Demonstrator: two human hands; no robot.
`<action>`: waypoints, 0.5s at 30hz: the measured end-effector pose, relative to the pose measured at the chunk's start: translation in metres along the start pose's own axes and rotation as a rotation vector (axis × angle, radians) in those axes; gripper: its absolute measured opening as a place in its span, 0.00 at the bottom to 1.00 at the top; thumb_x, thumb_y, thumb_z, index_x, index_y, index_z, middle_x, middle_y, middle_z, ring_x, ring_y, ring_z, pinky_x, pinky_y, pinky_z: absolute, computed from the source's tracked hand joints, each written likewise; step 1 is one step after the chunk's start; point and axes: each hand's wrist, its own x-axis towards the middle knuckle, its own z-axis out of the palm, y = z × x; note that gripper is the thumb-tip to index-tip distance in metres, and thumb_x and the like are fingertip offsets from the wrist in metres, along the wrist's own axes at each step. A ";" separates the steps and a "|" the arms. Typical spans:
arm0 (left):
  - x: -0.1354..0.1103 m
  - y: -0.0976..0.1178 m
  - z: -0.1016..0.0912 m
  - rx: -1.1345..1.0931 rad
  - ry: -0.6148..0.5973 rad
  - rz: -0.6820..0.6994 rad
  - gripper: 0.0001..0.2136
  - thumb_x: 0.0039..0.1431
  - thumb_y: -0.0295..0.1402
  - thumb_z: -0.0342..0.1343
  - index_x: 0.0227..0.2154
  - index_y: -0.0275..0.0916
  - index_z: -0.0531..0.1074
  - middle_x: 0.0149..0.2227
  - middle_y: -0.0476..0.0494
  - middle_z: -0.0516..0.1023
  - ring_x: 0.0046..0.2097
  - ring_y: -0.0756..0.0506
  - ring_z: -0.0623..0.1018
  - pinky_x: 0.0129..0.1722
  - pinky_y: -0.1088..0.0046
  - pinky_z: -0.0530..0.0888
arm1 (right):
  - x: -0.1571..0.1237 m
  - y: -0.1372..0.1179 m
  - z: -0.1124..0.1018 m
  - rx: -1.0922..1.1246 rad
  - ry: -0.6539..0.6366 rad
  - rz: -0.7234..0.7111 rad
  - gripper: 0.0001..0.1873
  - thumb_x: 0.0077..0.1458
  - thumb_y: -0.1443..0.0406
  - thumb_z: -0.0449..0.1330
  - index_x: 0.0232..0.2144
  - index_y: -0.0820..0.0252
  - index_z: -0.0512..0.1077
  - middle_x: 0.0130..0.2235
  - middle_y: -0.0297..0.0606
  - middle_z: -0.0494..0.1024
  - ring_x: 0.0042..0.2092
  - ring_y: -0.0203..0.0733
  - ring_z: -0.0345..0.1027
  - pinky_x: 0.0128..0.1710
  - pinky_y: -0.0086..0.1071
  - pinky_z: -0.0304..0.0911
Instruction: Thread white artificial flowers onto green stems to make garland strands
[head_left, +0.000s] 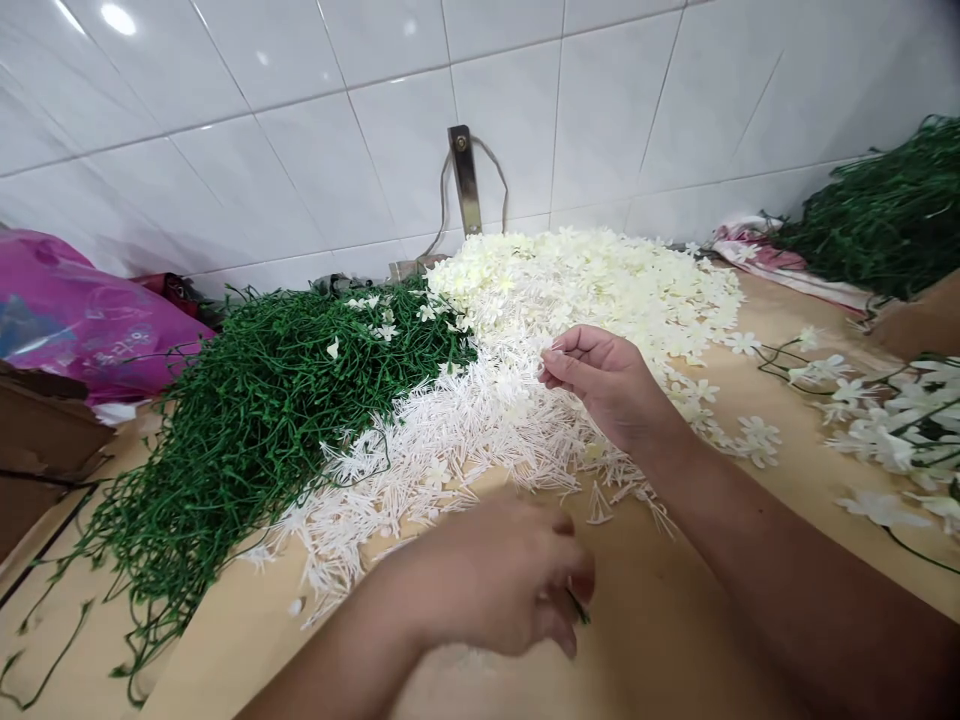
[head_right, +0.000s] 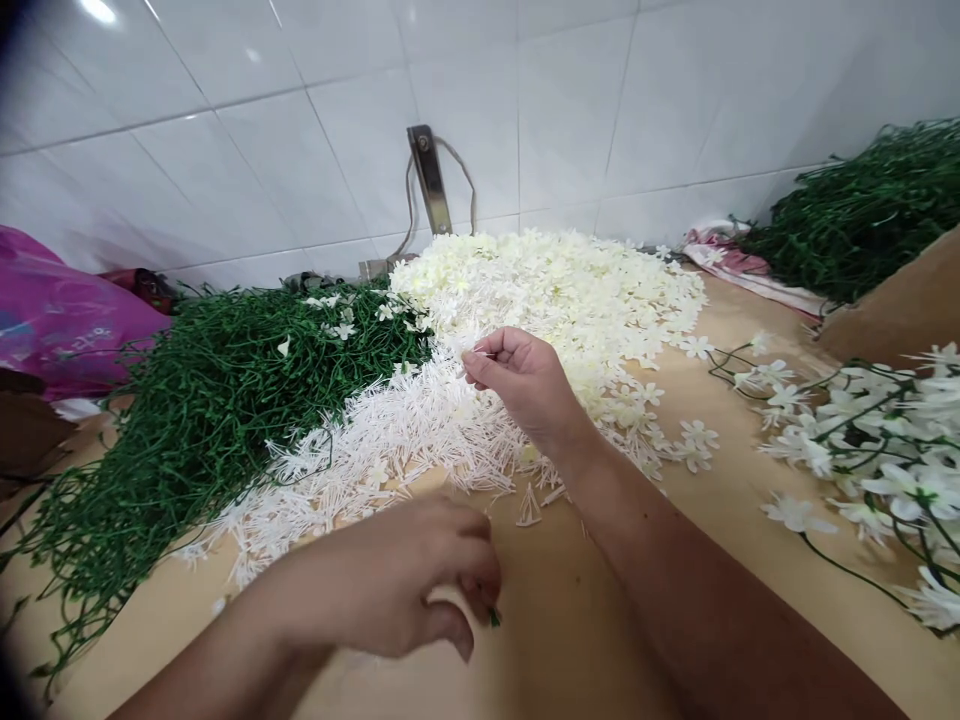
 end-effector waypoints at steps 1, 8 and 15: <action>0.003 0.003 0.005 0.050 -0.035 0.026 0.04 0.45 0.33 0.57 0.25 0.40 0.71 0.25 0.49 0.71 0.30 0.49 0.69 0.35 0.71 0.62 | 0.000 -0.002 -0.001 0.016 -0.001 0.001 0.06 0.43 0.66 0.60 0.23 0.61 0.65 0.22 0.30 0.68 0.26 0.29 0.62 0.28 0.27 0.59; 0.015 -0.007 0.018 0.136 0.078 -0.075 0.02 0.48 0.26 0.50 0.27 0.37 0.67 0.28 0.48 0.71 0.30 0.49 0.69 0.29 0.74 0.62 | -0.002 -0.005 0.002 0.014 -0.015 0.008 0.06 0.42 0.66 0.60 0.22 0.61 0.64 0.21 0.29 0.68 0.24 0.29 0.60 0.27 0.27 0.58; 0.015 -0.021 0.015 0.201 0.193 -0.182 0.06 0.49 0.24 0.45 0.27 0.37 0.66 0.29 0.46 0.70 0.29 0.49 0.68 0.28 0.73 0.62 | -0.002 -0.002 0.003 0.009 -0.002 0.051 0.07 0.41 0.65 0.60 0.21 0.61 0.64 0.20 0.29 0.67 0.25 0.29 0.61 0.28 0.28 0.59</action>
